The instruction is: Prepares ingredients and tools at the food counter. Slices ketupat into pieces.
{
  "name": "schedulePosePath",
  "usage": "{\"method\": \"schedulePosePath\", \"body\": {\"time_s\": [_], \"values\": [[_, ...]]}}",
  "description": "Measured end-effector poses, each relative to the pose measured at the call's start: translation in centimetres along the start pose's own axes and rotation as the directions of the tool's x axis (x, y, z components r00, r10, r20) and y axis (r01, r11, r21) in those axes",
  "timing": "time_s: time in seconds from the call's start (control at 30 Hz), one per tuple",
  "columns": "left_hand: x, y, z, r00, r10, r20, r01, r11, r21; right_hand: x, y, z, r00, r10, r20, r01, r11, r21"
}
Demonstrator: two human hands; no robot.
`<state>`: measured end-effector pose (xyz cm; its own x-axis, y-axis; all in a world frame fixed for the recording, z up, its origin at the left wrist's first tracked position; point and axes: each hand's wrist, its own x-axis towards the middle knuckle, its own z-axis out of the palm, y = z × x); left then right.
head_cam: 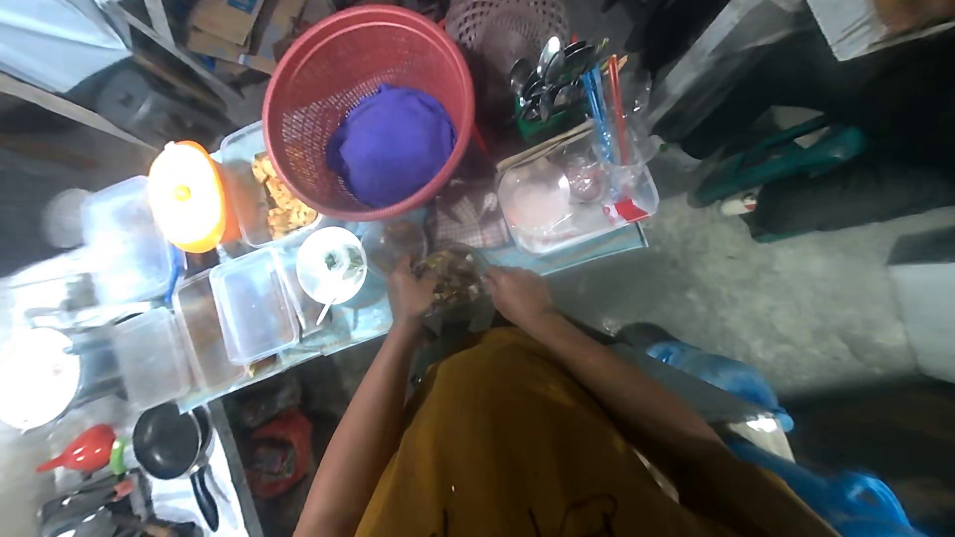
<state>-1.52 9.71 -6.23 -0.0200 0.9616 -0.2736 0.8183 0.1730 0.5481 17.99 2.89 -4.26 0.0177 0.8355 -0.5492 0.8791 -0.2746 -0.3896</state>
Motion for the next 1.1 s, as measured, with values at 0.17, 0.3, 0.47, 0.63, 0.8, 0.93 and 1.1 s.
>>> {"method": "schedulePosePath", "body": {"time_s": [0.17,0.3,0.47,0.63,0.8,0.93,1.1], "values": [[-0.8,-0.9,-0.2,0.999,-0.001,-0.036,-0.007,0.978,-0.208,0.3,-0.3,-0.4,0.999,0.005,0.050,-0.005,1.000,-0.002],[-2.1,-2.4,-0.5,0.997,0.032,-0.067,-0.056,0.922,-0.384,0.5,-0.2,-0.5,0.999,0.018,0.050,-0.019,1.000,0.009],[-3.8,-4.5,-0.8,0.999,-0.004,-0.034,-0.017,0.792,-0.610,1.1,-0.1,-0.9,0.998,0.011,0.063,-0.013,0.999,0.032],[-4.8,-5.4,-0.7,0.996,-0.042,-0.080,-0.032,0.671,-0.741,1.5,-0.2,-1.6,0.998,-0.001,0.066,-0.004,0.998,0.067],[-4.6,-4.9,-0.6,0.981,-0.159,-0.114,-0.005,0.562,-0.827,2.6,1.0,-1.3,0.993,-0.009,0.119,-0.014,0.981,0.193],[-4.6,-3.5,-2.3,0.950,-0.260,-0.175,-0.030,0.482,-0.876,3.4,2.1,-0.5,0.992,-0.034,0.119,-0.001,0.959,0.282],[-4.3,-3.8,-6.2,0.982,-0.068,-0.177,-0.075,0.718,-0.692,3.8,2.8,0.3,0.993,-0.063,0.102,0.027,0.945,0.326]]}}
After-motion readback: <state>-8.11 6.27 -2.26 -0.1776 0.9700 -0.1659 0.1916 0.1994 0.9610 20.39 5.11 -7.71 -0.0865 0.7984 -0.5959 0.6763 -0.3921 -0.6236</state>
